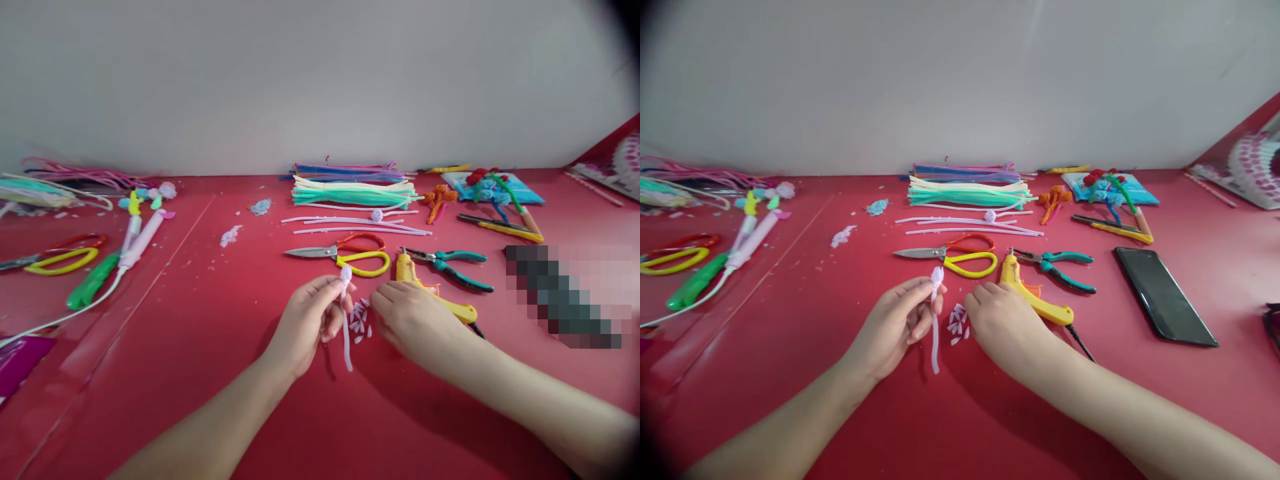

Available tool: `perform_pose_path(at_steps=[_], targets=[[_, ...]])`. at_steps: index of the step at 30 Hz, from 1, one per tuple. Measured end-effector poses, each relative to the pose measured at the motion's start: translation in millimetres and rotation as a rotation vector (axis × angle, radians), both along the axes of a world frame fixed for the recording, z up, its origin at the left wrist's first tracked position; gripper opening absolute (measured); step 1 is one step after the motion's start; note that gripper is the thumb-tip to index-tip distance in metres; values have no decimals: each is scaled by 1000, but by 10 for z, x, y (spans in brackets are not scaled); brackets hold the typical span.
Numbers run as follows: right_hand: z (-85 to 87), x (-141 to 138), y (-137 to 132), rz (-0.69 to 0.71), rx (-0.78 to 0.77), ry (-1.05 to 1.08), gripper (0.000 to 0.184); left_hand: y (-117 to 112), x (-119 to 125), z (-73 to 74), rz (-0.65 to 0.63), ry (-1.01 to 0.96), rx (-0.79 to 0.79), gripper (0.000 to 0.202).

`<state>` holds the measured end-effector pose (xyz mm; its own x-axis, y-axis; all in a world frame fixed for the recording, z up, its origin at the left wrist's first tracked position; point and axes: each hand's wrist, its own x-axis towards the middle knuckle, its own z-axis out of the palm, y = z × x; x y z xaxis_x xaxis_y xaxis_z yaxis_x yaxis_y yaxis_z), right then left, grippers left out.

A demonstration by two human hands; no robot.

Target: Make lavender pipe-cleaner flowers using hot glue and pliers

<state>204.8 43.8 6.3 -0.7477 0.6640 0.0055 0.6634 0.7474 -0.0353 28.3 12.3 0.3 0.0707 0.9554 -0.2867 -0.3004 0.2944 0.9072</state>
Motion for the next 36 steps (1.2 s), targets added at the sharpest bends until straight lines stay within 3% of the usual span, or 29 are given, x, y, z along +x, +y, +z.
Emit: perform_pose_path(at_steps=[6,12,15,36], targets=[[109,160,41,-35,-290,584,20,-20,42,9,-51,29,-41,22],[221,212,52,-255,-573,862,7,-43,102,16,-147,17,-79,24],[211,203,56,-241,-661,941,7,-52,117,9,-187,44,-75,23],[141,128,-5,-185,-386,914,11,-91,158,2,-261,83,-102,20]])
